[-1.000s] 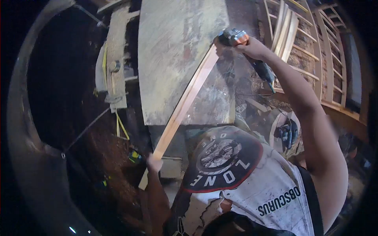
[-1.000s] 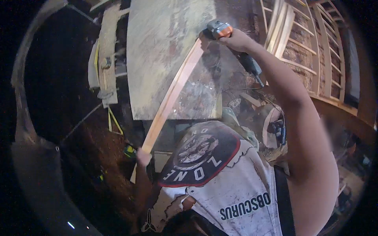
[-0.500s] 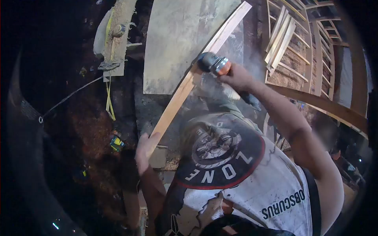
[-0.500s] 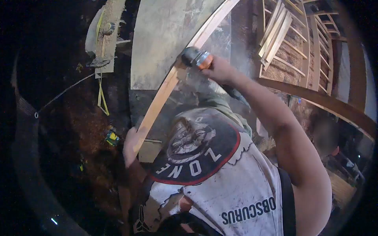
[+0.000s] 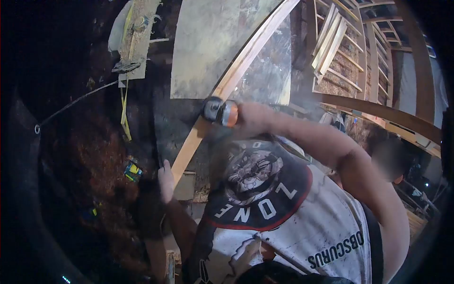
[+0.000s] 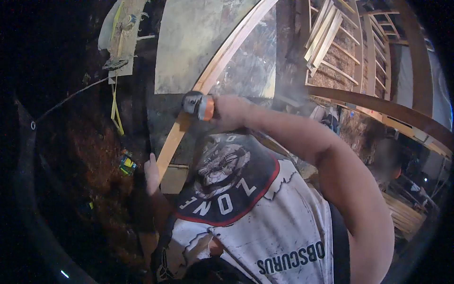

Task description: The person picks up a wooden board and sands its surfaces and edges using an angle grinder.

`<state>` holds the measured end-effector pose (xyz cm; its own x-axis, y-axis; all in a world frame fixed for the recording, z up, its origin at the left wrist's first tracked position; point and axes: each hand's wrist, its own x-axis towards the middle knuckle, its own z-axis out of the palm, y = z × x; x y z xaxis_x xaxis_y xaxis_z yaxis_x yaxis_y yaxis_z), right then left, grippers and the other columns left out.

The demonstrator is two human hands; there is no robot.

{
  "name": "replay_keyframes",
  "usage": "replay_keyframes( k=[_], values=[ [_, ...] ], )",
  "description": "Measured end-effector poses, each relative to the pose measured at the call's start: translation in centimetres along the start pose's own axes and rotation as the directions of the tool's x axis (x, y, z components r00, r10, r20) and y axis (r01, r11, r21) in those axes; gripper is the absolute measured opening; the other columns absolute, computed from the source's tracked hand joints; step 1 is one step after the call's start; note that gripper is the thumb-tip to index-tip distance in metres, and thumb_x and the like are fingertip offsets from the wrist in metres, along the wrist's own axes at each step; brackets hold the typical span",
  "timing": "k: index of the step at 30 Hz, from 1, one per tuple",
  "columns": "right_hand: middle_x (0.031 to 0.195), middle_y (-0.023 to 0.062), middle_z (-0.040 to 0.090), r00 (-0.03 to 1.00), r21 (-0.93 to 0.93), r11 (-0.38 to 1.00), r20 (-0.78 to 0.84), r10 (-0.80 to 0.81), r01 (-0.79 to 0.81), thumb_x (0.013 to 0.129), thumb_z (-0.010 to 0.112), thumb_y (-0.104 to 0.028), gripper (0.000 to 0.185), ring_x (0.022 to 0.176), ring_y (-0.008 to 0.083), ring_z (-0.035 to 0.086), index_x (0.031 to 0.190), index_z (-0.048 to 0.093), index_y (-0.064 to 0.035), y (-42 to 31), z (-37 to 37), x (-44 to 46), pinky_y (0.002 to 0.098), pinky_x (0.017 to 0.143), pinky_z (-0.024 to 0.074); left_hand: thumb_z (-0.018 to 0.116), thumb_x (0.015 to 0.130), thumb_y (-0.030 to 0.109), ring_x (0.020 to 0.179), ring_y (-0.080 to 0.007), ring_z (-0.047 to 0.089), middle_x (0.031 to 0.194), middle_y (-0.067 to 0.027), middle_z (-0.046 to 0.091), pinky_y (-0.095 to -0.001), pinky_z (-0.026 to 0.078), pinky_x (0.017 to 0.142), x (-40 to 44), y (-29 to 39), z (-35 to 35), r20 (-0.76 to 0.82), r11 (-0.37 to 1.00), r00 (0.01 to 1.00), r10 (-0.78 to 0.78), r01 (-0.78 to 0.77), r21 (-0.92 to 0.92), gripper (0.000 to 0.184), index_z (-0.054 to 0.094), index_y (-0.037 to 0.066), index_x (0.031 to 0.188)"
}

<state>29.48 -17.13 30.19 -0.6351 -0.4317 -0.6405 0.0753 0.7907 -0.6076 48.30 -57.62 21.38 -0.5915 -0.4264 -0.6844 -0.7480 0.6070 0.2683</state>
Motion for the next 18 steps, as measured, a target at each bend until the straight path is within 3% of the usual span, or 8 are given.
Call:
replay_keyframes(
  k=[2, 4, 6, 10, 12, 13, 15, 18],
  values=[
    [0.108, 0.0237, 0.069, 0.999, 0.035, 0.998, 0.02, -0.049, 0.048, 0.079, 0.074, -0.035, 0.055, 0.102, 0.0395, 0.067, 0.118, 0.058, 0.0007, 1.8, -1.9, 1.1, 0.0481, 0.09, 0.0521, 0.044, 0.1, 0.055, 0.087, -0.0501, 0.065, 0.086, -0.0331, 0.066, -0.0544, 0.046, 0.075, 0.3, -0.1, 0.7, -0.024, 0.997, 0.999, -0.045, 0.043, -0.065, 0.072, 0.066, -0.012, 0.09],
    [0.106, 0.0215, 0.07, 0.98, 0.12, 0.979, -0.135, -0.146, 0.162, 0.079, 0.075, -0.03, 0.051, 0.102, 0.0352, 0.068, 0.119, 0.061, -0.0015, 3.3, -5.0, 1.2, 0.0431, 0.09, 0.0525, 0.044, 0.1, 0.052, 0.088, -0.0504, 0.065, 0.088, -0.0335, 0.066, -0.0547, 0.047, 0.076, 0.0, 0.0, 0.8, -0.046, 0.998, 0.999, -0.025, 0.023, -0.051, 0.068, 0.067, -0.011, 0.092],
    [0.104, 0.0176, 0.071, 0.98, 0.204, 0.969, -0.164, -0.109, 0.142, 0.08, 0.074, -0.026, 0.046, 0.099, 0.0296, 0.069, 0.119, 0.064, -0.0042, 4.5, -7.9, 1.5, 0.0388, 0.088, 0.0524, 0.045, 0.1, 0.049, 0.09, -0.0507, 0.064, 0.09, -0.0338, 0.066, -0.0549, 0.047, 0.076, -0.5, 0.6, 0.7, -0.067, 1.0, 0.998, -0.004, 0.002, -0.032, 0.064, 0.067, -0.011, 0.094],
    [0.102, 0.0145, 0.072, 0.971, 0.19, 0.976, -0.229, -0.062, 0.107, 0.081, 0.074, -0.027, 0.043, 0.097, 0.025, 0.069, 0.116, 0.065, -0.0036, 10.2, -11.1, 4.3, 0.0375, 0.088, 0.0518, 0.044, 0.099, 0.047, 0.097, -0.0512, 0.063, 0.099, -0.0336, 0.067, -0.0551, 0.047, 0.081, -1.6, 1.6, 0.6, -0.172, 0.988, 0.982, -0.081, 0.102, 0.118, 0.063, 0.068, -0.011, 0.098],
    [0.094, 0.0061, 0.067, 0.945, 0.107, 0.992, -0.325, -0.033, 0.071, 0.084, 0.075, -0.023, 0.039, 0.087, 0.0129, 0.061, 0.114, 0.064, 0.0006, 11.7, -12.5, 4.9, 0.0323, 0.082, 0.0502, 0.043, 0.099, 0.047, 0.1, -0.0512, 0.063, 0.102, -0.0337, 0.066, -0.0551, 0.046, 0.083, -0.9, 0.6, 1.0, -0.187, 0.981, 0.976, -0.11, 0.137, 0.137, 0.064, 0.068, -0.011, 0.099],
    [0.094, 0.0061, 0.067, 0.943, 0.112, 0.991, -0.331, -0.033, 0.074, 0.084, 0.075, -0.023, 0.039, 0.087, 0.0129, 0.061, 0.114, 0.064, 0.0006, 11.8, -13.0, 4.8, 0.0323, 0.082, 0.0502, 0.042, 0.1, 0.048, 0.102, -0.0513, 0.062, 0.104, -0.0348, 0.066, -0.055, 0.046, 0.086, 0.0, -0.4, 1.2, -0.138, 0.986, 0.987, -0.082, 0.1, 0.132, 0.065, 0.068, -0.011, 0.099],
    [0.095, 0.0064, 0.069, 0.915, 0.249, 0.966, -0.369, 0.161, -0.069, 0.083, 0.077, -0.027, 0.04, 0.088, 0.0121, 0.062, 0.111, 0.065, -0.0002, 9.9, -14.7, 3.3, 0.0323, 0.082, 0.0506, 0.04, 0.1, 0.049, 0.104, -0.0513, 0.061, 0.105, -0.0359, 0.065, -0.0548, 0.045, 0.088, 0.1, 0.4, 0.6, -0.09, 0.989, 0.995, -0.049, 0.061, 0.135, 0.067, 0.068, -0.012, 0.1],
    [0.097, 0.007, 0.071, 0.908, 0.239, 0.97, -0.394, 0.14, -0.046, 0.083, 0.077, -0.032, 0.041, 0.09, 0.0134, 0.064, 0.109, 0.067, -0.0017, 10.3, -12.8, 2.2, 0.0329, 0.084, 0.0512, 0.038, 0.101, 0.051, 0.106, -0.0524, 0.06, 0.106, -0.0382, 0.064, -0.0541, 0.044, 0.091, -0.6, 5.2, 1.3, -0.012, 1.0, 1.0, -0.012, 0.013, 0.018, 0.071, 0.066, -0.013, 0.104]
  ],
)
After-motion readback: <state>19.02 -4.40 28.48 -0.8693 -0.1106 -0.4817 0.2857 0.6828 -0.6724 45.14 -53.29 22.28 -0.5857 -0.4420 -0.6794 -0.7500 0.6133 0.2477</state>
